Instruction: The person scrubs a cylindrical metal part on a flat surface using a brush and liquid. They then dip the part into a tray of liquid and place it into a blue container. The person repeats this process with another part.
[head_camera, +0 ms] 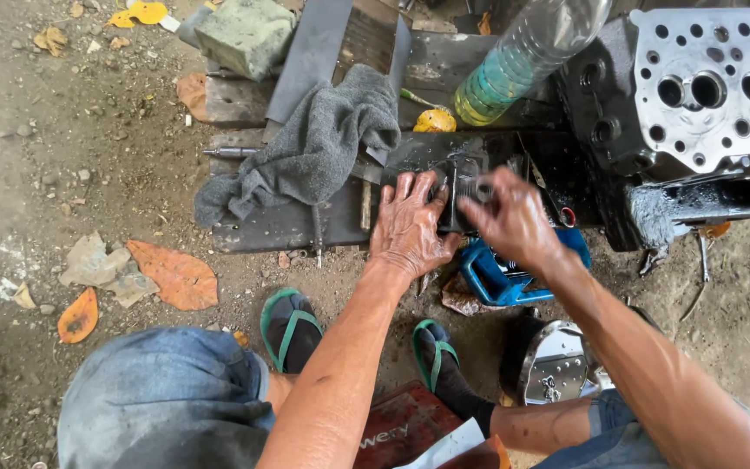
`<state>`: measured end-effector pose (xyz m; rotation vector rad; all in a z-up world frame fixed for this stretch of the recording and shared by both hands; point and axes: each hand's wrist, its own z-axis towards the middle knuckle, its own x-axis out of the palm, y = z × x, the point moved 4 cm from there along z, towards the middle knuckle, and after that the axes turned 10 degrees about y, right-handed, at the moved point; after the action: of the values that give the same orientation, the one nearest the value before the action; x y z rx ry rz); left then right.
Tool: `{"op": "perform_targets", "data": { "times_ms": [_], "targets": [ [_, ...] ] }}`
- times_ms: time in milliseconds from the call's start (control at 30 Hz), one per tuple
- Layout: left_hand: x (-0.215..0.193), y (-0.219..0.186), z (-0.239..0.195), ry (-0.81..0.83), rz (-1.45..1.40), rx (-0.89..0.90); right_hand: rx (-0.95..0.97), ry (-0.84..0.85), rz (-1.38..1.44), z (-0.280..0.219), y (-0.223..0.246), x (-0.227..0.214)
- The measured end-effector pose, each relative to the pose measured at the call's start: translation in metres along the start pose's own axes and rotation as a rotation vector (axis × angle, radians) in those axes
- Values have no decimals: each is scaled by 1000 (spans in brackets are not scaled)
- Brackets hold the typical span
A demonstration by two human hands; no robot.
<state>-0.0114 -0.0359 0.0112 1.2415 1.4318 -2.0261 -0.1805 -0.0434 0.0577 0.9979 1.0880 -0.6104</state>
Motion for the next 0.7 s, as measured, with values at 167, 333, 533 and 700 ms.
{"op": "perform_targets", "data": {
  "times_ms": [167, 333, 533, 700],
  "targets": [
    [0, 1, -1, -4, -7, -5, -32, -46, -51, 12, -32, 12],
    [6, 1, 3, -26, -10, 9, 83, -113, -9, 16, -26, 5],
    [2, 1, 0, 18, 15, -13, 85, -18, -26, -2, -25, 17],
    [0, -3, -3, 8, 27, -8, 342, 56, 50, 44, -80, 3]
  ]
}}
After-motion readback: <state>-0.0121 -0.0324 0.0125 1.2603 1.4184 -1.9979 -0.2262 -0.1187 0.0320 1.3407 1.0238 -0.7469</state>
